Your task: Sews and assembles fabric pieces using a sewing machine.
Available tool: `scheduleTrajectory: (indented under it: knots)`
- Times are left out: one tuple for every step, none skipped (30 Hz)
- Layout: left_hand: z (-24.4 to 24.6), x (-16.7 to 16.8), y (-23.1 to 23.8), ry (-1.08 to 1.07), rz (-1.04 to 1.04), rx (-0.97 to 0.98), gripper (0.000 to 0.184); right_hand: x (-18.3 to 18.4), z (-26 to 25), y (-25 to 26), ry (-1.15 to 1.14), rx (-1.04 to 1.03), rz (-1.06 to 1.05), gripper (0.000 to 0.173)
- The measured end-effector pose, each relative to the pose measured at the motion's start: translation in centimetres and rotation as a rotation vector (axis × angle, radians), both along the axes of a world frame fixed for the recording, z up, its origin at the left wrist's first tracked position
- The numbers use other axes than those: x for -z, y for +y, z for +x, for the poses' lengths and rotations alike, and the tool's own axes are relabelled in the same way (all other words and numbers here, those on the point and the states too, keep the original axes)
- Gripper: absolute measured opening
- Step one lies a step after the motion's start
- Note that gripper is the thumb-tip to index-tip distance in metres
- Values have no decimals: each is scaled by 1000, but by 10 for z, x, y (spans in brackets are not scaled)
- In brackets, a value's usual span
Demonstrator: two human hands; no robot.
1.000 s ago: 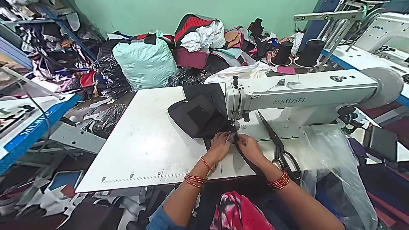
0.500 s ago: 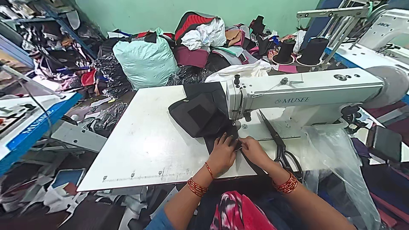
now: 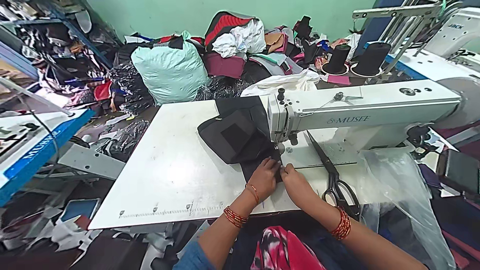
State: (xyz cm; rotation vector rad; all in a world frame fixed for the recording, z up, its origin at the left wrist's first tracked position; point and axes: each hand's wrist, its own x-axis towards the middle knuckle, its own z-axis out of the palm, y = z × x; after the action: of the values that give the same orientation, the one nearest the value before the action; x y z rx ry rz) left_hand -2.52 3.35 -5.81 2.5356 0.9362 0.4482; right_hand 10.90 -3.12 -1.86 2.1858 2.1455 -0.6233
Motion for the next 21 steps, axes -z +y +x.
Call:
scheduleTrajectory:
  knots:
    - [0, -3, 1, 47, -25, 10, 47, 1, 0, 1, -1, 7, 0, 41]
    - [0, -5, 3, 78, -36, 12, 48, 2, 1, 2, -4, 11, 3, 42]
    - [1, -7, 5, 107, -54, 11, 47, 2, 1, 5, -5, 18, 5, 42]
    - [2, -10, 8, 150, -88, 12, 48, 1, 2, 8, 0, 26, 4, 43]
    - [3, -14, 12, 188, -120, 15, 49, 1, 3, 11, 15, 34, 11, 43]
    - [4, -16, 16, 207, -144, 20, 49, 2, 4, 15, 29, 37, 19, 42]
    - [3, -15, 21, 192, -144, 26, 49, 4, 4, 19, 41, 36, 32, 41]
    - [1, -12, 27, 153, -127, 41, 48, 5, 5, 22, 53, 34, 51, 41]
    - [0, -8, 34, 114, -107, 59, 47, 7, 6, 25, 71, 31, 81, 41]
    - [0, -6, 40, 96, -91, 71, 46, 9, 7, 29, 88, 35, 100, 41]
    - [0, -7, 45, 101, -91, 78, 45, 7, 8, 33, 103, 47, 78, 42]
    - [1, -9, 48, 114, -93, 79, 46, 6, 9, 38, 118, 61, 54, 43]
    - [2, -10, 51, 125, -96, 73, 46, 6, 9, 42, 136, 73, 39, 44]
    - [2, -11, 53, 133, -97, 67, 46, 6, 10, 45, 152, 87, 40, 44]
    - [3, -11, 55, 139, -94, 66, 46, 8, 10, 47, 168, 102, 56, 45]
    - [4, -12, 56, 151, -95, 69, 46, 10, 11, 48, 186, 119, 73, 44]
    - [4, -12, 57, 155, -93, 71, 46, 12, 12, 47, 212, 140, 91, 44]
    - [3, -11, 57, 142, -94, 69, 46, 12, 14, 46, 245, 162, 107, 44]
    - [2, -10, 55, 108, -103, 63, 45, 12, 15, 42, 279, 183, 114, 44]
    - [0, -8, 54, 63, -115, 49, 43, 10, 17, 38, 316, 202, 111, 44]
    - [-2, -6, 52, 10, -123, 29, 40, 8, 19, 34, 356, 218, 113, 44]
